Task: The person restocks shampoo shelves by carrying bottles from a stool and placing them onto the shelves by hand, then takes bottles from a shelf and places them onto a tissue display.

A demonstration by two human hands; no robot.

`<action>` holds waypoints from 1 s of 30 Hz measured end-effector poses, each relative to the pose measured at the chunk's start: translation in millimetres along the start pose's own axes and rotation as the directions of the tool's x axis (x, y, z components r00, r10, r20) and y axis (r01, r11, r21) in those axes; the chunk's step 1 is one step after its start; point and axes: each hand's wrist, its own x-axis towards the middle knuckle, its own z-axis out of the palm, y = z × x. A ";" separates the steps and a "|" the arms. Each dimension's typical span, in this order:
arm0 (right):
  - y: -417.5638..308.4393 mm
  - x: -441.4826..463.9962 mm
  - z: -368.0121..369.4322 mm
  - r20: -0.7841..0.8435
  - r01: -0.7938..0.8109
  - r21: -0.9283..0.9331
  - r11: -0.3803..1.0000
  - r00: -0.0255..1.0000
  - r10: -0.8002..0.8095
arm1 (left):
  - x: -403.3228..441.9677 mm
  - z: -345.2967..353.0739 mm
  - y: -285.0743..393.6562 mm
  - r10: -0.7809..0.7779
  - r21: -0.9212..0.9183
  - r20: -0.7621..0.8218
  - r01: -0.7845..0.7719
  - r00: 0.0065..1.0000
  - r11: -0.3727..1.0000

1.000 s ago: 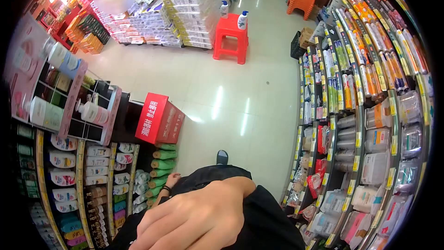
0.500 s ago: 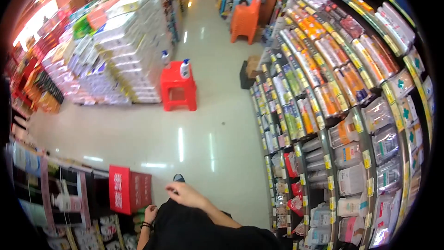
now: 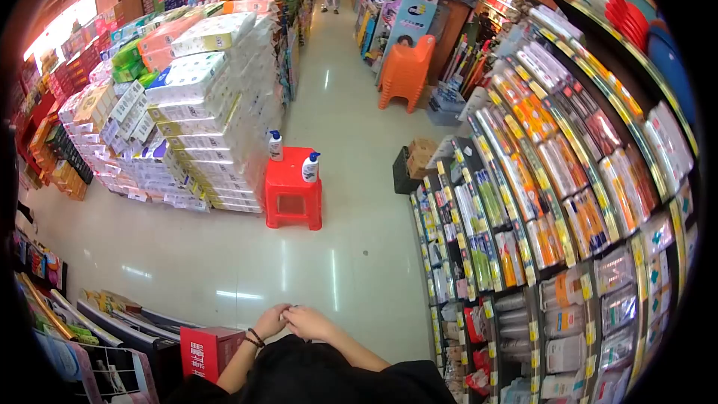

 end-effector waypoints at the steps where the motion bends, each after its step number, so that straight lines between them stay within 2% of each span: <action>1: -1.4 13.1 -22.5 -0.059 -0.003 -0.002 1.000 0.998 0.003 | 17.2 -16.3 7.9 0.028 0.004 -0.021 -0.027 0.999 1.000; 4: 1.4 46.7 -60.3 -0.237 -0.005 0.033 0.999 0.971 0.012 | 51.2 -60.3 28.0 0.026 -0.008 -0.053 -0.027 0.998 1.000; 7: 12.5 71.7 -76.2 -0.317 0.042 0.112 0.993 0.948 -0.004 | 84.3 -91.9 34.6 0.039 -0.026 -0.051 -0.041 0.998 0.999; 8: 15.6 79.0 -84.3 -0.229 0.012 0.118 0.993 0.973 0.015 | 93.2 -97.8 32.6 0.065 -0.032 -0.062 -0.067 0.996 0.997; 11: 47.3 105.1 -80.4 -0.152 0.002 0.001 1.000 0.988 -0.002 | 109.7 -120.1 35.3 0.071 -0.030 -0.018 -0.072 0.997 0.997; 12: 51.6 112.8 -87.8 -0.073 -0.036 0.014 0.999 0.997 0.037 | 117.0 -126.1 36.2 0.080 -0.012 -0.009 -0.080 0.997 0.997; 14: 65.6 130.0 -93.5 -0.023 -0.070 0.034 0.997 0.997 0.070 | 132.0 -129.8 29.8 0.103 0.022 -0.024 -0.102 0.994 0.994; 17: 101.6 166.2 -104.4 0.115 -0.072 0.031 0.997 0.991 0.068 | 167.7 -133.9 1.5 0.056 -0.004 0.101 -0.056 0.993 0.998; 18: 113.3 177.1 -111.7 0.082 -0.068 0.111 0.991 0.995 0.059 | 181.6 -138.1 -5.0 0.063 -0.016 0.135 -0.061 0.989 0.998; 19: 122.6 187.6 -120.6 0.050 -0.063 0.192 0.979 0.997 0.055 | 196.6 -147.1 -7.5 0.081 0.020 0.179 -0.086 0.981 0.996; 21: 145.1 218.0 -144.1 0.137 -0.205 0.090 0.975 0.972 0.192 | 229.5 -163.1 -21.9 0.038 0.065 0.273 -0.058 0.961 0.996; 22: 150.5 230.1 -155.5 0.052 -0.233 0.021 0.972 0.971 0.232 | 245.7 -183.3 -10.2 -0.013 0.125 0.313 -0.028 0.950 0.992; 23: 159.7 243.0 -169.3 0.108 -0.265 -0.007 0.964 0.959 0.264 | 261.7 -201.3 -6.9 -0.009 0.234 0.329 -0.073 0.944 0.970; 25: 172.3 271.5 -201.6 0.232 -0.303 0.179 0.936 0.938 0.259 | 295.9 -230.5 -10.4 0.002 0.302 0.338 -0.111 0.941 0.947; 27: 181.5 299.4 -228.9 0.136 -0.300 0.244 0.922 0.952 0.274 | 336.1 -248.5 -35.1 0.051 0.309 0.332 -0.160 0.942 0.938; 28: 183.4 311.1 -234.5 0.091 -0.298 0.279 0.913 0.955 0.284 | 355.6 -260.4 -38.4 0.043 0.370 0.344 -0.178 0.938 0.912; 30: 188.4 330.2 -241.7 -0.112 -0.235 0.273 0.933 0.955 0.274 | 394.1 -283.1 -41.2 0.051 0.438 0.349 -0.211 0.936 0.874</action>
